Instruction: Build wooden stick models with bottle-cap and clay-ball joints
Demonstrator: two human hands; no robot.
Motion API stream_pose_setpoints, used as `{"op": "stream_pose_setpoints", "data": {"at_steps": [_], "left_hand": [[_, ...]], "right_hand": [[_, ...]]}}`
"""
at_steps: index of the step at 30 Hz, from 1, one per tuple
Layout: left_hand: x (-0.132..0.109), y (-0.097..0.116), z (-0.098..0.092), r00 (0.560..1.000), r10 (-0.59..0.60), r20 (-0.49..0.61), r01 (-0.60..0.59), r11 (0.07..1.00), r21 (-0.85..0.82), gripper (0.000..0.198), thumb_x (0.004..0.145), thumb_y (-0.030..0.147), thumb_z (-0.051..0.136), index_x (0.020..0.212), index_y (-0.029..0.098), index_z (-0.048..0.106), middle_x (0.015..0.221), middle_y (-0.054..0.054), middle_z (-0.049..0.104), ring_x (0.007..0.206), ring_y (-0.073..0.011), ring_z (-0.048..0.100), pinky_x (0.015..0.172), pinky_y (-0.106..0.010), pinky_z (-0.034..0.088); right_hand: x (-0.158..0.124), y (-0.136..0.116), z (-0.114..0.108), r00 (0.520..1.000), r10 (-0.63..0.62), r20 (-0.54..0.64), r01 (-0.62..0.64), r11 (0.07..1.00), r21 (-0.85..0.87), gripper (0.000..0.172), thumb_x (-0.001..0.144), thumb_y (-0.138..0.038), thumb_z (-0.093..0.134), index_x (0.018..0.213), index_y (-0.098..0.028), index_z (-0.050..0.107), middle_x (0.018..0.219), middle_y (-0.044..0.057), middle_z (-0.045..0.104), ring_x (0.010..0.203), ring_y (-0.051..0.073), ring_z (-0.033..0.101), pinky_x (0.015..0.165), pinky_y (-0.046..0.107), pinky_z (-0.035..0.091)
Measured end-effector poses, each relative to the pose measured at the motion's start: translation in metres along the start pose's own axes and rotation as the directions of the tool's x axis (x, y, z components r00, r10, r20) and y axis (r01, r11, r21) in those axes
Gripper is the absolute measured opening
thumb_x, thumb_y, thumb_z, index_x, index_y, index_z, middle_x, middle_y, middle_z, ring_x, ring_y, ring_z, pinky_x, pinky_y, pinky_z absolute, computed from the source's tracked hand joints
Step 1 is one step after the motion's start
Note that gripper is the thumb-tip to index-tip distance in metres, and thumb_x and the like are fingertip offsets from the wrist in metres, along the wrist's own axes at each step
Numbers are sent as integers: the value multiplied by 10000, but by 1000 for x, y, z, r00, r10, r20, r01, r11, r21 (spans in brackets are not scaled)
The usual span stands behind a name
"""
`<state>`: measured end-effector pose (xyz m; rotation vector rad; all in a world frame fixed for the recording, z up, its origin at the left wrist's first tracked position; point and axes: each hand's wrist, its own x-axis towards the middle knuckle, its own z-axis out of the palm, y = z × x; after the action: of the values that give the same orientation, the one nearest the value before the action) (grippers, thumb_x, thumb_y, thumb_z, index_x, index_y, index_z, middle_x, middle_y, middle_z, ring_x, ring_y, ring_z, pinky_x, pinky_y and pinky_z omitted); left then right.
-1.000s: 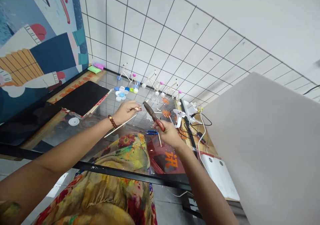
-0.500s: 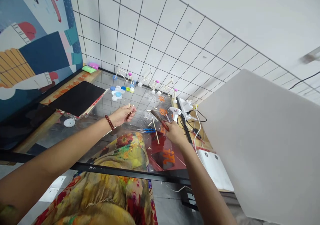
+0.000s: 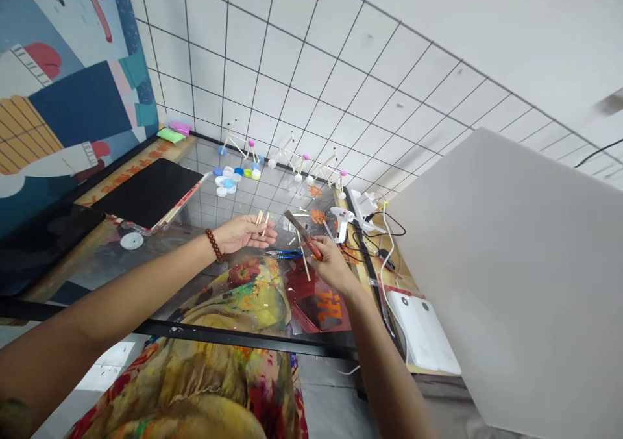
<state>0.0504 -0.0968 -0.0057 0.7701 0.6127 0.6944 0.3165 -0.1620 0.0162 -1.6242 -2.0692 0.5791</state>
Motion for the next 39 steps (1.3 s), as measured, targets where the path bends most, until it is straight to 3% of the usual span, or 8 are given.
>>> {"op": "stream_pose_setpoints", "data": {"at_steps": [8,12,17,22,27,31,35,39], "left_hand": [[0,0,1,1000,-27,-15,28,999,40,172,814,227,703,917,92,670,700,-84,713,583,-124,676,552,-208,550],[1,-2,2,999,-30,-17,31,997,66,170,816,242,701,878,90,659,709,-90,711,598,-133,686,565,-219,556],[-1,-2,3,999,-21,26,18,994,109,229,831,239,674,1032,138,629,679,-59,702,565,-136,682,537,-213,537],[-5,-1,6,998,-13,67,5,993,120,227,839,227,643,1050,150,611,680,-52,698,591,-148,695,558,-221,545],[-7,2,10,997,-27,70,17,991,136,165,864,180,585,1021,136,608,622,-33,670,516,-134,661,507,-207,518],[-7,3,11,994,-62,94,55,995,77,150,873,204,596,987,108,612,729,-92,713,644,-177,711,618,-267,564],[-6,4,10,977,-129,172,133,991,-16,203,897,257,576,1018,98,607,911,-162,734,828,-232,731,783,-359,573],[-7,4,7,969,-151,196,145,988,43,181,870,206,606,1007,90,624,943,-176,732,856,-245,731,808,-371,564]], "right_hand": [[-4,-14,3,999,-46,29,46,999,1,332,772,-235,592,1088,-244,695,1086,78,566,1066,232,547,977,411,444],[-4,-17,4,997,-23,70,20,998,53,336,783,-248,580,1100,-228,689,1112,84,548,1096,230,539,1002,415,427],[-5,-19,3,990,-17,139,2,994,114,313,775,-277,600,1075,-231,678,1145,74,542,1126,230,525,1026,422,406],[-8,-21,3,989,-17,146,-5,989,145,244,768,-291,601,983,-206,678,1109,71,581,1048,228,552,978,408,429],[-11,-22,4,984,-9,176,-17,989,148,242,814,-327,578,991,-192,673,952,46,629,906,207,590,867,366,473],[-13,-20,7,989,-33,142,20,995,95,211,825,-312,571,959,-189,678,900,46,653,841,203,611,824,359,493],[-12,-19,7,991,-135,3,135,989,-54,219,829,-269,565,996,-202,689,1072,93,643,988,234,612,925,391,475],[-12,-21,5,984,-180,1,178,972,-151,252,846,-230,540,1050,-218,687,1113,91,628,1015,230,611,926,376,486]]}}
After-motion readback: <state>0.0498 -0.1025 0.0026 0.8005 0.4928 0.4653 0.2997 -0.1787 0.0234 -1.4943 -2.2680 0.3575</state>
